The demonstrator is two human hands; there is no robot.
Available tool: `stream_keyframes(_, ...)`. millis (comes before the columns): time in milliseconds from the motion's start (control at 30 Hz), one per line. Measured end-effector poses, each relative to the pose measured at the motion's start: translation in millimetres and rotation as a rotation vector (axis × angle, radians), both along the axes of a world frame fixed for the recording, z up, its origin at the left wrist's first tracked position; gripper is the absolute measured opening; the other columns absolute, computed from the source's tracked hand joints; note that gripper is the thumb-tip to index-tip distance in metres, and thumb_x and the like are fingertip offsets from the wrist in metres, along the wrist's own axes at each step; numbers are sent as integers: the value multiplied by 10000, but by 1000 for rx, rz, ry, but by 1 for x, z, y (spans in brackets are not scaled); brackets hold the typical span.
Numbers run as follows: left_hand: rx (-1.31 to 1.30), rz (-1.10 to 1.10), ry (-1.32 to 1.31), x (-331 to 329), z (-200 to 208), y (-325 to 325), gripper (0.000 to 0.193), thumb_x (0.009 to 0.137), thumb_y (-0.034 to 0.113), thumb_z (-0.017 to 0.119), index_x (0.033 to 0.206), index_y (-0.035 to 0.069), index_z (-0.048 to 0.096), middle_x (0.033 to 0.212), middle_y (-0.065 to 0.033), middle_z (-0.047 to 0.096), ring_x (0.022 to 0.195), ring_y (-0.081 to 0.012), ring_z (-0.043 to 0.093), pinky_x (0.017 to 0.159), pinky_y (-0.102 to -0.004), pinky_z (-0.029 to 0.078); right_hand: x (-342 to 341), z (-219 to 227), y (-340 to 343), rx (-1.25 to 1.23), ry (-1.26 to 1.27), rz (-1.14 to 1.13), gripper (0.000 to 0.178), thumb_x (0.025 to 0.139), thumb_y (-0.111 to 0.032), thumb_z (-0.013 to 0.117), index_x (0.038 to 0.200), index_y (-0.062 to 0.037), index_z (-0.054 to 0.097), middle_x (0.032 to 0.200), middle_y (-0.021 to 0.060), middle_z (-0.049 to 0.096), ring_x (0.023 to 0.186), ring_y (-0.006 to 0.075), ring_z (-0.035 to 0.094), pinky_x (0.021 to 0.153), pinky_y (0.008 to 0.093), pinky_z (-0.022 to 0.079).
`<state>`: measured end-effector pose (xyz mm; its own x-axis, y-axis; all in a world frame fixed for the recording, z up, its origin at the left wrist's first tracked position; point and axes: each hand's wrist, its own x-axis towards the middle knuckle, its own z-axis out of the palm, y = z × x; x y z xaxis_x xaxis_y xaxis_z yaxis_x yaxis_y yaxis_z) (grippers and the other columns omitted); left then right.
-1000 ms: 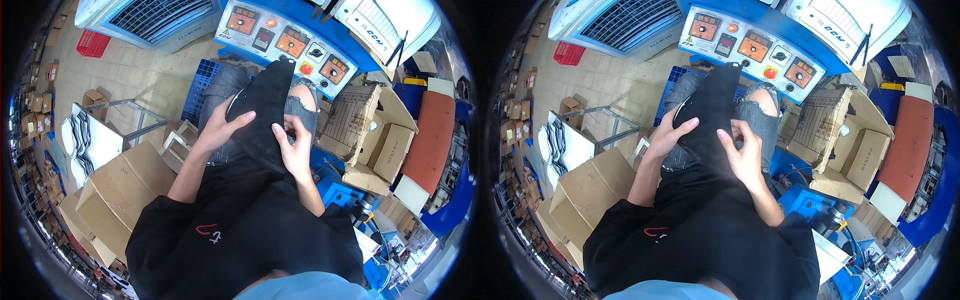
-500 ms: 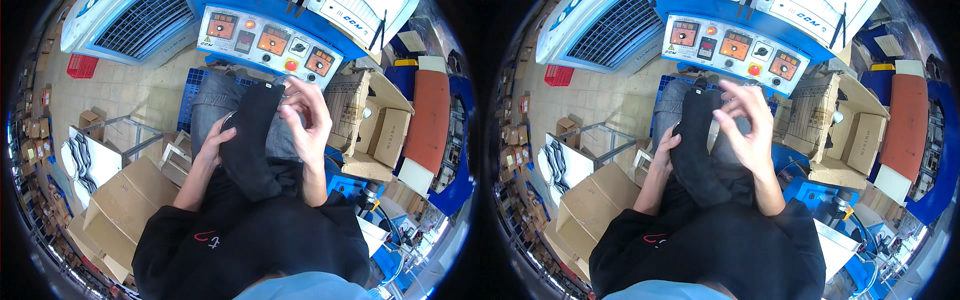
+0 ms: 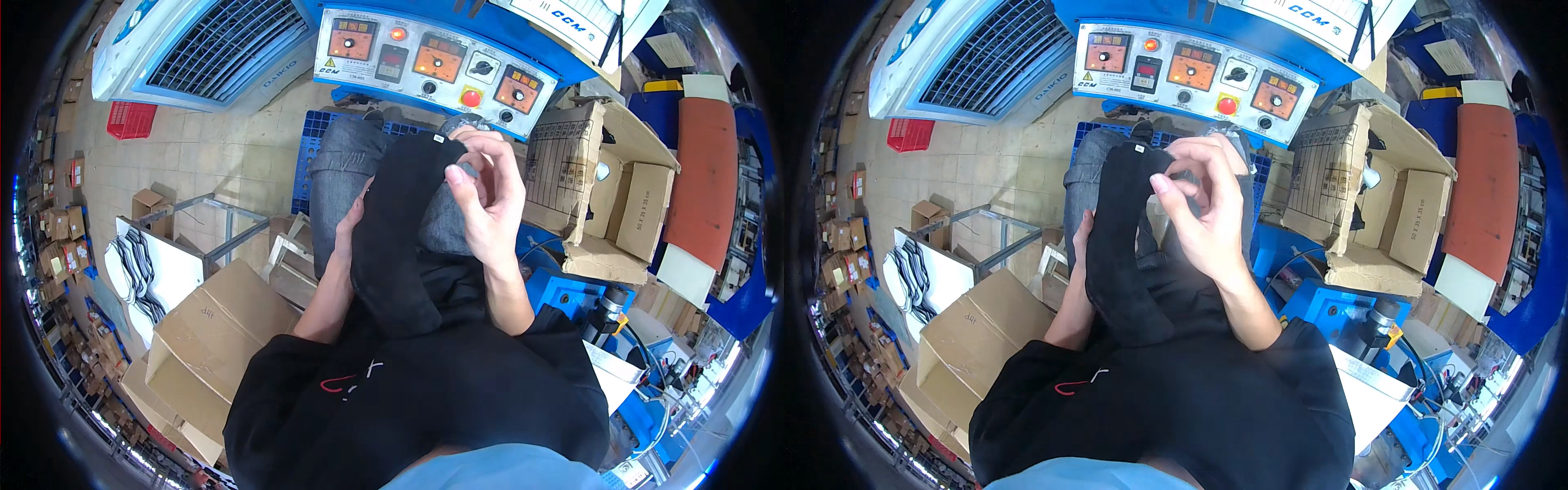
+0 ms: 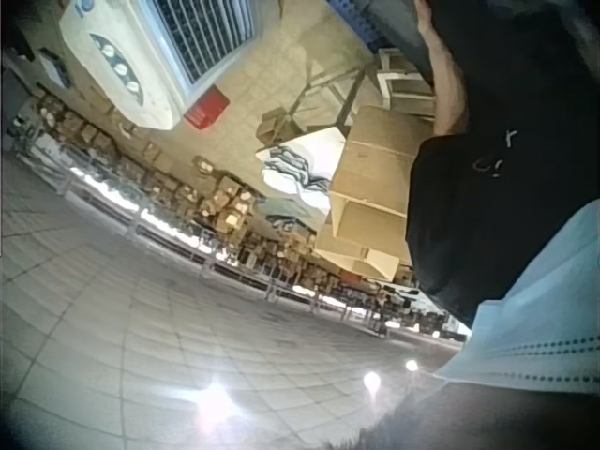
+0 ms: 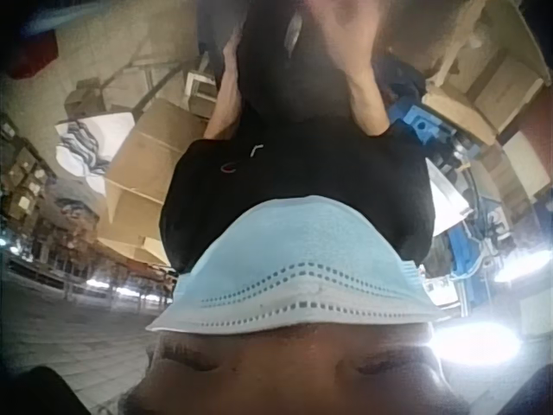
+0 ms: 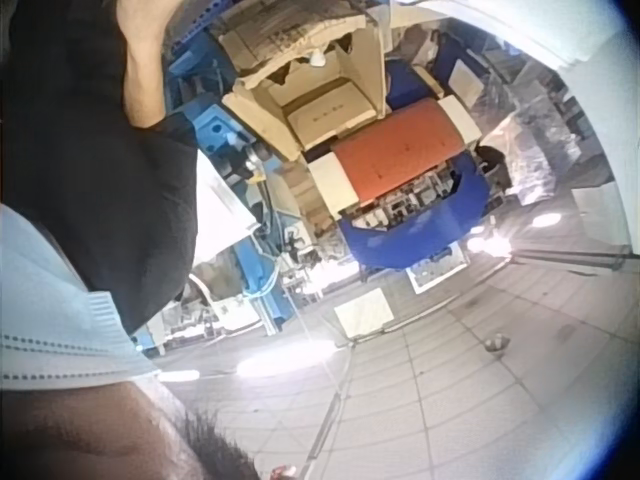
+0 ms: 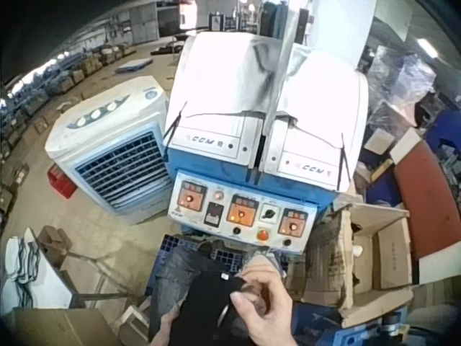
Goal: Operator uses a heat molding machine to shape the heels and components of shoe uppers.
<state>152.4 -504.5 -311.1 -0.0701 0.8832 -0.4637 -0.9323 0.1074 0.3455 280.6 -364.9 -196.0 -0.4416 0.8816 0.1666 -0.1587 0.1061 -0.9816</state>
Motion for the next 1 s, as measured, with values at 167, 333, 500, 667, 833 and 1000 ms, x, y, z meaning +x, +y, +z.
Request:
stream_keyframes(167, 33, -50, 3, 0, 24, 5, 730, 819, 368, 596, 1396, 22, 313, 1353, -145, 429, 1221, -239, 454, 1035, -347, 355, 2, -9, 0, -198, -52, 4, 242, 853, 3, 608, 1083, 31, 541, 1041, 67, 491, 871, 119, 581, 706, 220, 508)
stream_keyframes(333, 32, -99, 187, -4, 55, 19, 747, 764, 267, 616, 1391, -3, 312, 1336, -150, 450, 1194, -246, 482, 1018, -335, 371, 7, -10, -2, -176, -166, 16, 235, 874, -55, 603, 1083, 40, 556, 1027, 75, 522, 847, 120, 590, 696, 229, 503)
stream_keyframes(500, 30, -63, 472, -10, 74, 29, 675, 739, 235, 644, 1321, -30, 426, 1267, -155, 515, 1162, -221, 502, 996, -317, 374, 4, -10, -2, -273, -127, 116, 289, 893, -105, 604, 1128, 42, 526, 928, 41, 596, 817, 88, 584, 716, 198, 470)
stream_keyframes(667, 92, -125, 907, -26, 74, 36, 555, 782, 212, 636, 1260, -33, 497, 1194, -140, 568, 1085, -199, 547, 952, -298, 397, 5, -15, -5, -419, -17, 138, 344, 878, -88, 628, 1162, 54, 495, 995, 58, 611, 827, 86, 586, 748, 213, 468)
stream_keyframes(833, 74, -97, 996, -19, 82, 39, 490, 865, 260, 578, 1256, -23, 498, 1152, -121, 581, 1027, -185, 574, 899, -292, 429, 10, -27, -3, -463, 62, 40, 361, 854, -54, 637, 1175, 37, 499, 1061, 80, 607, 921, 115, 590, 825, 245, 462)
stream_keyframes(1000, 101, -78, 623, -5, 52, 27, 578, 917, 370, 497, 1298, -56, 418, 1188, -131, 549, 1121, -180, 509, 941, -298, 399, 12, -34, 9, -466, 134, -178, 306, 857, -65, 626, 1134, 28, 536, 972, 62, 630, 909, 116, 594, 834, 252, 458)
